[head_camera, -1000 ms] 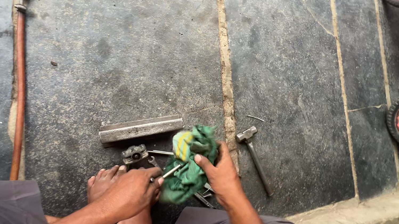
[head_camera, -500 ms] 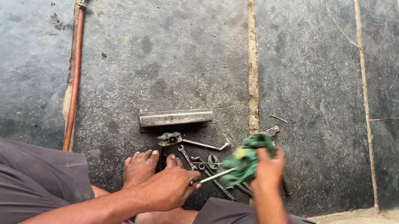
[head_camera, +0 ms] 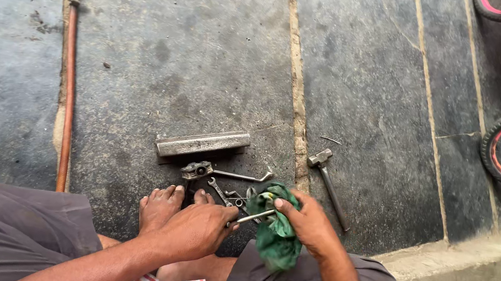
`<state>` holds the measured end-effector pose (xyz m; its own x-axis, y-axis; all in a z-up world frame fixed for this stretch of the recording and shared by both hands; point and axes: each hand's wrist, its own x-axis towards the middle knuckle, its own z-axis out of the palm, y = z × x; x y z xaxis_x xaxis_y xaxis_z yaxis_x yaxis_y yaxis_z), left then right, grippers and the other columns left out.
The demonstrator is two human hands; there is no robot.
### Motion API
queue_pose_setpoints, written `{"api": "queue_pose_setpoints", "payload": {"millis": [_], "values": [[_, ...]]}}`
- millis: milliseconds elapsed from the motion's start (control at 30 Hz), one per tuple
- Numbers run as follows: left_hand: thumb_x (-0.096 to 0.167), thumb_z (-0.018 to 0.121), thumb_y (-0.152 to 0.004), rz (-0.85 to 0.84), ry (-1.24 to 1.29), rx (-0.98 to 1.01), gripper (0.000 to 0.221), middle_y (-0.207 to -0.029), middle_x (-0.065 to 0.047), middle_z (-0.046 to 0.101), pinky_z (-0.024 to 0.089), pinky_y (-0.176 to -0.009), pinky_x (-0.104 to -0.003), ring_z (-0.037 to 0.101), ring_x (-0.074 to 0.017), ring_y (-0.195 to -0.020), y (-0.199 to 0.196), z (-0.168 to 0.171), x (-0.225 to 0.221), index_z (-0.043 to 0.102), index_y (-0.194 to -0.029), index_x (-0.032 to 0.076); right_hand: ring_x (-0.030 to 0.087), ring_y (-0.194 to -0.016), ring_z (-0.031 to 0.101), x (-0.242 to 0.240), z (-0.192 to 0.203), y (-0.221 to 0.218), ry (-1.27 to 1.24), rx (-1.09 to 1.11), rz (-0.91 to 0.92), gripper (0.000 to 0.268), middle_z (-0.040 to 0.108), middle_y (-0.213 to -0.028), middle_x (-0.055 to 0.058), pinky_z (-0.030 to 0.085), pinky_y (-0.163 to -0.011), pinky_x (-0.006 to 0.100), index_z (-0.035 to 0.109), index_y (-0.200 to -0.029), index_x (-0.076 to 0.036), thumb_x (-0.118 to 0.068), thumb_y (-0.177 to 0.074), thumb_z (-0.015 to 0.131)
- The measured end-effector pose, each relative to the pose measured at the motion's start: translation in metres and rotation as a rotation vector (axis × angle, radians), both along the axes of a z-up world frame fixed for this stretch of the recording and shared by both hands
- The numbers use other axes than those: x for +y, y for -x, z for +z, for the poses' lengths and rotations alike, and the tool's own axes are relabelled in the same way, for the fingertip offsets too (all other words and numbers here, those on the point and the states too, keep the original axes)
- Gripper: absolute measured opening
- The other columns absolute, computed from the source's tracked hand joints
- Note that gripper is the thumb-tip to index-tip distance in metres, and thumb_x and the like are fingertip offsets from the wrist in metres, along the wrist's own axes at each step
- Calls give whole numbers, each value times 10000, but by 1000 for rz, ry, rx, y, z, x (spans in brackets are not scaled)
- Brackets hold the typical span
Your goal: The person disassembles a bicycle pedal assembly using a hammer and a punch to remove pins and internal components.
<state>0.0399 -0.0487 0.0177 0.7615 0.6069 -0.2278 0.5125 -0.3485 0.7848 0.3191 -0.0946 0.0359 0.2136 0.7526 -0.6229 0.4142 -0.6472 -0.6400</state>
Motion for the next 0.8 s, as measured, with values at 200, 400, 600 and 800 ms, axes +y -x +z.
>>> {"api": "queue_pose_setpoints", "payload": {"millis": [200,400,600,800], "values": [[399,566,-942,73,-187,93,282,-977,-292,693,430,-899,-670,611,-588,-996,6,-5,-2,696,-1049,172,250,-831,720,13,-7,-34,180,-411,20,377,783,-946,137,567,-756,404,777,-1117,-75,-400,-992,631],[329,526,-1001,444,225,7,264,-893,-197,746,495,-918,-572,719,-430,-920,3,-17,22,643,-1044,96,424,-1174,609,4,24,-89,34,-1238,391,672,580,-1387,273,547,-810,543,595,-1410,-140,-518,-869,726],[331,584,-988,738,525,-319,317,-924,-176,729,534,-717,-515,704,-439,-875,-19,-14,31,651,-1144,63,381,-1206,623,-22,33,73,-248,-398,320,792,655,-1348,249,483,-970,461,516,-1481,-136,-442,-808,800],[318,675,-975,530,190,-70,303,-1165,-196,696,541,-926,-475,697,-360,-1079,11,-20,32,699,-1214,132,416,-985,715,-10,70,90,171,-590,236,571,734,-1011,204,548,-849,514,440,-1482,-187,-312,-960,633]]}}
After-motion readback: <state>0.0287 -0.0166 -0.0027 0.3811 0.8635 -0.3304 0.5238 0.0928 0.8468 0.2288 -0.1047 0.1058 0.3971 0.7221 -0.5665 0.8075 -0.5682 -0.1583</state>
